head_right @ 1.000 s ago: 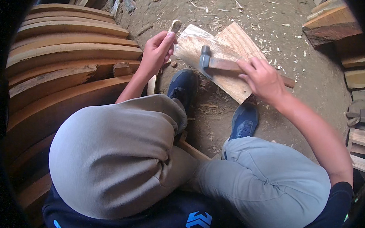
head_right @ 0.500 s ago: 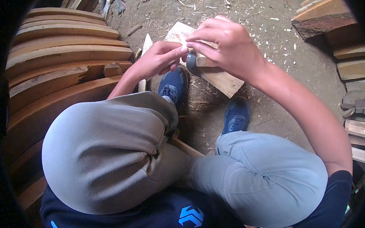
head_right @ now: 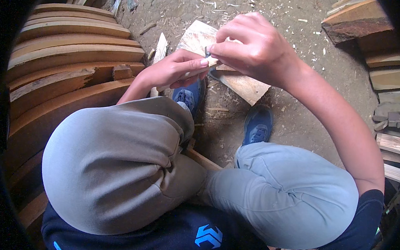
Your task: The person uses a hammer to chip and shape a small piece of wood held in the left hand. They repeatedly tap the wood against a larger block on the floor, removing small splinters and refining the edges.
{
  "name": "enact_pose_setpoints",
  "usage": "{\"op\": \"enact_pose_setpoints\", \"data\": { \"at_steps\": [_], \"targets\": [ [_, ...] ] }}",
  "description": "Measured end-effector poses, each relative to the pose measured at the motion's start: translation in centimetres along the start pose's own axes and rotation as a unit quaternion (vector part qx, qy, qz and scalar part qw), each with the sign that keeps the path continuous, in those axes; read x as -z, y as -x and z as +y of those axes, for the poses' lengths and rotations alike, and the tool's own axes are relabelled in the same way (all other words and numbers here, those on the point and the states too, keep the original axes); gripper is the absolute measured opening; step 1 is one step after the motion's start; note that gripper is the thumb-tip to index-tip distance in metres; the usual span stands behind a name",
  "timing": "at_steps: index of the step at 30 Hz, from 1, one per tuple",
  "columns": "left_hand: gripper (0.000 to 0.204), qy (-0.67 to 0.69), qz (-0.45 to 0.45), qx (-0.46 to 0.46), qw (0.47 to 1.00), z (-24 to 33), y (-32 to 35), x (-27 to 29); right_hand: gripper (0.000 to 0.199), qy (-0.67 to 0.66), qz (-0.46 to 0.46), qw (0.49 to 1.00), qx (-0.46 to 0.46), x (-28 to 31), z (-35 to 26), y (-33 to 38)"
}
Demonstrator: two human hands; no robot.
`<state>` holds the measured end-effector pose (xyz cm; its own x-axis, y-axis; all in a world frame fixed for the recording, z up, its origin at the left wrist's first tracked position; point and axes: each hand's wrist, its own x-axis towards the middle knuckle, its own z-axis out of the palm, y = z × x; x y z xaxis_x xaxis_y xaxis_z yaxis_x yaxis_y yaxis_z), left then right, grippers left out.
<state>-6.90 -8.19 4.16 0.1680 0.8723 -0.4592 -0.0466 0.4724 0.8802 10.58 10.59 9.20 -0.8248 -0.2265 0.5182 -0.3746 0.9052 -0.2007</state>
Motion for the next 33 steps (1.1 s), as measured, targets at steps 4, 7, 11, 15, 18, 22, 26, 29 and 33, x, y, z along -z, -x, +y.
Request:
{"op": "enact_pose_setpoints", "data": {
  "at_steps": [4, 7, 11, 15, 18, 22, 26, 29, 33],
  "targets": [
    [0.050, 0.011, -0.038, 0.003, 0.999, 0.7, 0.3, 0.1, 0.026, -0.005, 0.010, 1.000, 0.001, 0.0, -0.3, 0.3],
    [0.051, 0.002, -0.041, 0.009, 0.999, 0.4, 0.3, 0.2, 0.032, -0.006, 0.011, 1.000, -0.002, 0.0, -0.2, 0.5],
    [0.052, 0.005, -0.035, 0.012, 0.999, 0.5, 0.3, 0.0, 0.038, 0.003, -0.011, 1.000, -0.026, -0.1, -0.5, 0.5],
    [0.053, -0.014, -0.037, 0.026, 0.999, 0.1, 0.2, 0.3, 0.039, 0.011, -0.014, 1.000, -0.009, -0.1, -0.4, 0.5],
    [0.055, -0.016, -0.033, 0.038, 0.999, 0.3, 0.3, 0.1, 0.037, 0.013, -0.006, 1.000, -0.009, -0.1, -0.4, 0.5],
    [0.056, -0.004, -0.043, 0.038, 0.998, 0.2, 0.3, 0.2, 0.031, 0.005, -0.016, 0.999, -0.031, 0.1, -0.4, 0.7],
    [0.053, 0.004, -0.050, 0.041, 0.998, 0.1, 0.2, 0.3, 0.022, -0.086, -0.026, 0.986, -0.143, -0.3, -0.8, 0.5],
    [0.055, 0.013, -0.053, 0.037, 0.998, 1.0, 0.3, -0.1, 0.016, -0.177, -0.081, 0.957, -0.216, -0.5, -1.1, 0.2],
    [0.051, -0.007, -0.032, 0.068, 0.997, 0.3, 0.2, 0.0, 0.013, -0.206, -0.115, 0.939, -0.250, -0.6, -1.2, 0.1]
  ]
}}
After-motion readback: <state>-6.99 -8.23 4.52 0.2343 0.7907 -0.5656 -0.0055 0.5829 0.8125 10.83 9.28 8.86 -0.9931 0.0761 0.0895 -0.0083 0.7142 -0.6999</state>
